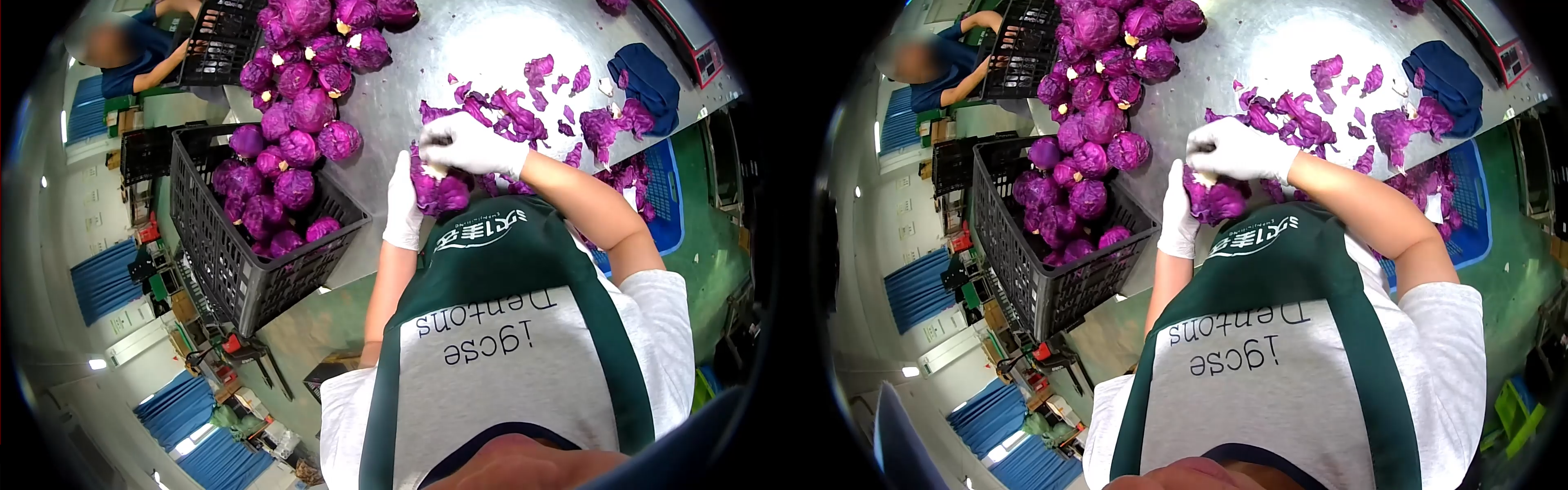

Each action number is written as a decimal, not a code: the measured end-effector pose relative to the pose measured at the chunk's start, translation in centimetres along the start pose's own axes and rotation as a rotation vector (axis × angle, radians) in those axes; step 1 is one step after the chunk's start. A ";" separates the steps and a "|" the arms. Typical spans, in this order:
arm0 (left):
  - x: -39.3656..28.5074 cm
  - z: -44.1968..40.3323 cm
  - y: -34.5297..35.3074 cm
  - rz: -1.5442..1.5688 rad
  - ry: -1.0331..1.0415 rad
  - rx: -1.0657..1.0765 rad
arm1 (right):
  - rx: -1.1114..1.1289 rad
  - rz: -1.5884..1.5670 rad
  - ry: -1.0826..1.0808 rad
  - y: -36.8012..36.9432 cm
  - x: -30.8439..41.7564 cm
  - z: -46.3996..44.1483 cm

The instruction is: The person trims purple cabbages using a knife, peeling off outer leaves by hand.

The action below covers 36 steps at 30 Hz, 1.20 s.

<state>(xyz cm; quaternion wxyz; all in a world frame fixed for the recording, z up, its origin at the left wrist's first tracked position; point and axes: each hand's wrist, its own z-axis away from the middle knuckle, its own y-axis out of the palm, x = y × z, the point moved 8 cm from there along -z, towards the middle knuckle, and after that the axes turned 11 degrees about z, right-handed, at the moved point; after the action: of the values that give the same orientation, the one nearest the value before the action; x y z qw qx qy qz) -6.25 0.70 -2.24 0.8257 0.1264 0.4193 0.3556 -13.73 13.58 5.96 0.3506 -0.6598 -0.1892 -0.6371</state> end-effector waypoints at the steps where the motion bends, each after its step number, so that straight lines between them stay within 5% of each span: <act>1: 0.2 0.5 0.8 0.003 -0.009 0.002 | -0.114 0.021 0.051 -0.7 -0.5 -0.1; 3: 0.8 0.2 1.6 0.042 -0.034 0.048 | -0.358 0.078 0.038 -2.5 -0.9 0.0; 7: -0.7 0.8 3.4 0.002 -0.031 0.140 | -0.038 0.181 -0.036 -1.8 0.4 0.7; 10: -0.3 1.2 4.9 0.192 -0.161 0.085 | -0.041 -0.269 0.030 -1.6 0.1 1.3; 11: -0.9 -0.3 4.2 0.093 -0.097 0.273 | 0.041 -0.515 0.010 -1.8 1.5 1.9; 12: 0.0 -1.5 0.9 0.274 -0.109 0.113 | 0.019 -0.605 0.054 -2.7 2.1 2.6; 14: -0.8 -2.3 -0.4 0.058 0.043 0.296 | -0.068 -0.468 0.005 -4.3 2.2 2.8; 16: -2.1 -0.5 -0.9 -1.092 0.486 0.329 | -0.168 -0.138 -0.003 -4.9 0.7 2.5; 17: -1.8 -0.4 -0.7 -0.743 0.313 0.335 | -0.207 -0.054 0.014 -4.5 -0.8 2.3; 19: -0.3 -0.8 -1.5 0.424 -0.155 0.252 | -0.151 -0.072 0.141 -3.2 -2.3 2.5; 21: -2.2 -0.8 -0.5 -0.625 0.323 0.290 | -0.111 -0.149 0.101 -1.5 -1.2 2.7; 25: -4.5 2.4 5.4 -1.178 0.605 0.354 | -0.190 -0.282 0.032 -0.5 -0.4 2.5; 27: -3.4 0.8 3.3 0.422 -0.052 0.264 | -0.196 -0.363 0.044 -1.2 -0.3 2.2; 28: -3.6 0.9 2.0 0.310 0.032 0.098 | -0.206 -0.458 0.115 -1.4 -0.2 2.2; 36: 0.7 -1.3 0.5 0.758 -0.322 0.254 | -0.344 -0.280 0.076 -2.0 0.3 1.6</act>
<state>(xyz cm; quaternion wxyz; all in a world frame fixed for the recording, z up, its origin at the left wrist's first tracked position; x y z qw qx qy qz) -7.27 1.44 -3.22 0.6695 0.4263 0.2494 0.5549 -13.94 15.99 6.81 0.1479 -0.6526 -0.1541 -0.7270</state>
